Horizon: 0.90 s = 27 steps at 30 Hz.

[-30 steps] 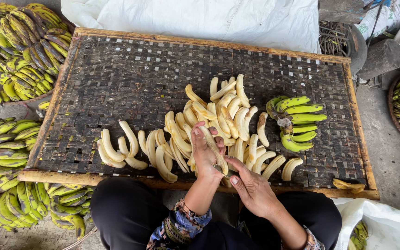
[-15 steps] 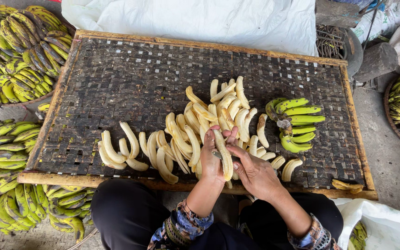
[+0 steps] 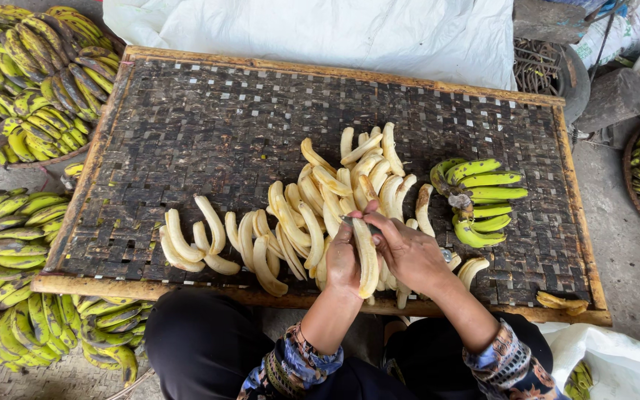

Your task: The person sits on the ground in front of a woven bamboo mat and peels bananas one at a time using a small knife, cutting the peel and pulling it off by hand. Peeled bananas are placed on the mat while discarded peels are tossed aside, and unpeeled green bananas are pulled from a hand of bananas to continue.

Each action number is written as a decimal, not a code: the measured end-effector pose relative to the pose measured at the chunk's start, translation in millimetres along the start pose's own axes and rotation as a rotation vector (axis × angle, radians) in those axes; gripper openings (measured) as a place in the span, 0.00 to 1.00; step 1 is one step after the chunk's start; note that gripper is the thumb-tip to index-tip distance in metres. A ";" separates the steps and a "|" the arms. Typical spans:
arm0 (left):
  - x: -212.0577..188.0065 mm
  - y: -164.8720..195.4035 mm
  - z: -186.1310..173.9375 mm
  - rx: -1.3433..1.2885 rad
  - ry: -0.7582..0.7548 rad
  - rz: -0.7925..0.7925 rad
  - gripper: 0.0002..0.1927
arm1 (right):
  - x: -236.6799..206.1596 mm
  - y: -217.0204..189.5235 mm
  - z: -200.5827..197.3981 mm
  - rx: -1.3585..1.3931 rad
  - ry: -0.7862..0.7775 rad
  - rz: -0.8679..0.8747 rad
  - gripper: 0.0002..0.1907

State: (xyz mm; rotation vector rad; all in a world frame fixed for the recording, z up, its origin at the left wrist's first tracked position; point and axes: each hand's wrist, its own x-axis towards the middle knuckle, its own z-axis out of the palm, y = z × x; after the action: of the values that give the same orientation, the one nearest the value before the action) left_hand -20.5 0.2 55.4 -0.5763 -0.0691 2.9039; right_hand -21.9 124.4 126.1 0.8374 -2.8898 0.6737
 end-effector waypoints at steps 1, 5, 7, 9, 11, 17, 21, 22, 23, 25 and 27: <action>1.5 0.2 0.8 -0.011 -0.009 0.003 0.14 | 3.4 2.7 1.0 0.001 0.024 -0.033 0.20; 5.9 4.3 6.8 0.084 -0.003 0.001 0.16 | 12.7 12.1 5.7 -0.154 -0.117 0.054 0.28; 8.8 11.2 8.0 0.135 0.092 -0.010 0.18 | 17.3 23.0 7.1 -0.323 -0.030 -0.058 0.33; 14.2 26.1 7.4 0.121 0.263 -0.035 0.21 | 19.9 46.1 4.4 -0.408 -0.186 0.117 0.36; 21.8 59.7 6.1 -0.023 -0.282 0.004 0.14 | 25.5 91.4 -6.3 -0.321 -0.143 0.398 0.29; 11.3 201.0 -8.0 0.835 0.533 0.958 0.09 | -17.1 282.7 -53.0 -0.351 0.394 0.937 0.44; 11.7 257.6 -38.9 1.205 0.661 1.249 0.13 | -48.0 330.2 -28.2 0.462 0.324 1.219 0.37; 15.3 263.6 -50.9 1.301 0.666 1.299 0.14 | -47.9 328.3 -24.0 0.452 0.366 1.110 0.34; 20.9 267.4 -62.2 1.371 0.711 1.307 0.16 | -47.2 326.7 -21.3 0.438 0.407 0.998 0.30; 32.9 272.9 -77.5 1.503 0.797 1.330 0.21 | -41.6 323.6 -15.8 0.370 0.462 0.988 0.26; 40.8 268.8 -80.6 1.768 0.838 1.619 0.21 | -30.1 308.2 -15.8 0.158 0.520 0.892 0.23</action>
State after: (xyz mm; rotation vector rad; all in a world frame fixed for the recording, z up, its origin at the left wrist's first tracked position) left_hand -71.6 -255.6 -56.0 -1.4294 3.5282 1.3358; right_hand -158.0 379.4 13.9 -0.6217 -2.6047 0.9796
